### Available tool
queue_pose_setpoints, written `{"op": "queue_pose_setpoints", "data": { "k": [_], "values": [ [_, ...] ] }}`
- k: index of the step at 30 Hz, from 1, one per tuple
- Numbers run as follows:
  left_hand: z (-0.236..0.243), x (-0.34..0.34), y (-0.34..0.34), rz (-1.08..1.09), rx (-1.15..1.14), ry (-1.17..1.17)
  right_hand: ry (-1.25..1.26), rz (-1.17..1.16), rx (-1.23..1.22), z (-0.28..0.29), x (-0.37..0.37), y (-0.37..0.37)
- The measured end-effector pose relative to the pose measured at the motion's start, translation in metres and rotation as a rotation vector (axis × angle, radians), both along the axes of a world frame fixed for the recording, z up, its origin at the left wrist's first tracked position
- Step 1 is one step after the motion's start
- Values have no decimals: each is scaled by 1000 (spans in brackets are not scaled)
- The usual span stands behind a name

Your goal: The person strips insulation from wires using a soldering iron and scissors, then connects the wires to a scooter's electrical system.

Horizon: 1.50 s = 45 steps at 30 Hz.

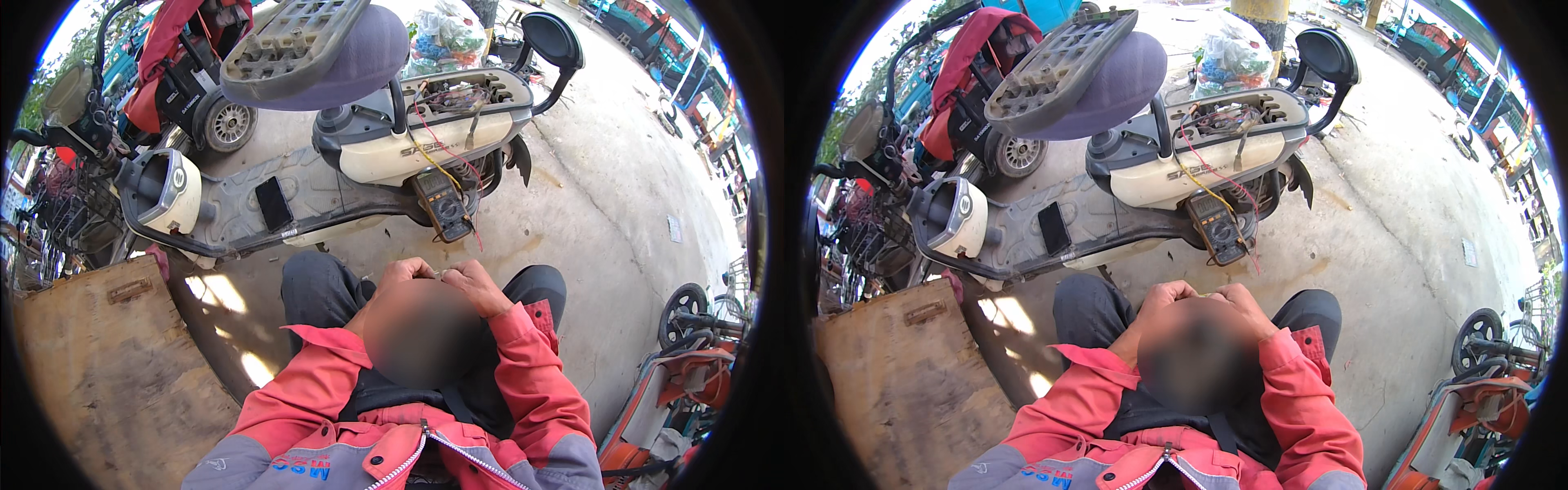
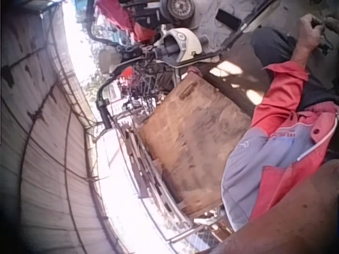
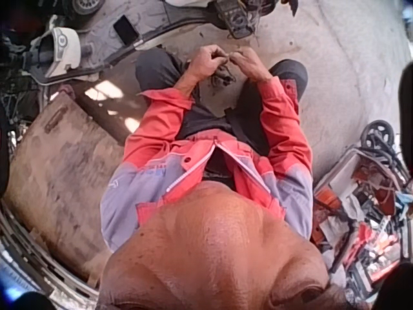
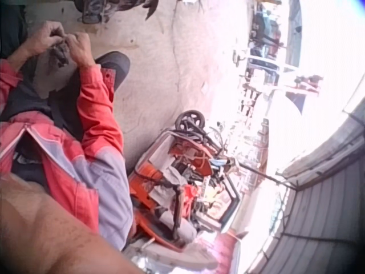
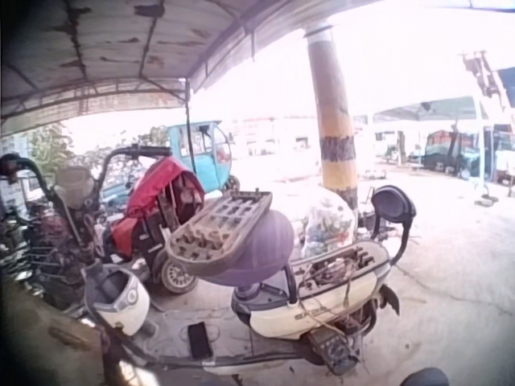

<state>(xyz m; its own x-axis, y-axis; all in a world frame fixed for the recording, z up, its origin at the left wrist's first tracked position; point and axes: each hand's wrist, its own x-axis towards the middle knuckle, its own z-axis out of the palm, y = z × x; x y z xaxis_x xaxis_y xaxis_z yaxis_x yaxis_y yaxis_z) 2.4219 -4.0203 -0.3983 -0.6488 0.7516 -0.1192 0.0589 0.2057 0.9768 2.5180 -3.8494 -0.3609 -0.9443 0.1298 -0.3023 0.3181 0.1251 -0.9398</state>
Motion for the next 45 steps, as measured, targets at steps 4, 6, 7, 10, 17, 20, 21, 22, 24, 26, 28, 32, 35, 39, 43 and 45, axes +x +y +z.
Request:
{"op": "queue_pose_setpoints", "data": {
  "k": [4,6,7,10,17,20,21,22,24,26,28,32,35,39,43,45],
  "values": [
    [-5,0,3,15,87,-243,-6,-109,-8,-7,4,8],
    [-6,-3,0,53,149,-317,-45,-189,-31,-5,4,7],
    [-5,-5,-1,71,180,-354,-64,-229,-42,-4,3,7],
    [1,-7,-4,106,305,-452,-31,-241,14,-12,6,7],
    [-4,-9,-2,167,410,-653,167,-9,248,-34,14,2],
    [4,-8,-5,143,452,-703,375,81,395,-38,8,-9],
    [5,-7,-5,145,476,-722,463,103,454,-42,5,-12],
    [6,-7,-3,147,500,-742,459,119,399,-46,1,-14],
    [5,-4,-6,153,535,-777,435,152,276,-52,-2,-23],
    [6,-6,-7,152,570,-792,365,107,248,-49,-2,-31],
    [7,-5,-10,155,612,-792,308,51,211,-45,-1,-39],
    [8,-6,-15,156,647,-787,343,-35,157,-53,-1,-46],
    [13,-4,-19,190,646,-781,363,-74,138,-54,0,-51],
    [19,-4,-20,222,630,-748,362,-72,229,-29,4,-57],
    [14,-4,-16,166,625,-666,380,-102,161,-39,7,-53],
    [14,-4,-17,182,618,-644,340,-84,193,-25,8,-56]
  ]
}}
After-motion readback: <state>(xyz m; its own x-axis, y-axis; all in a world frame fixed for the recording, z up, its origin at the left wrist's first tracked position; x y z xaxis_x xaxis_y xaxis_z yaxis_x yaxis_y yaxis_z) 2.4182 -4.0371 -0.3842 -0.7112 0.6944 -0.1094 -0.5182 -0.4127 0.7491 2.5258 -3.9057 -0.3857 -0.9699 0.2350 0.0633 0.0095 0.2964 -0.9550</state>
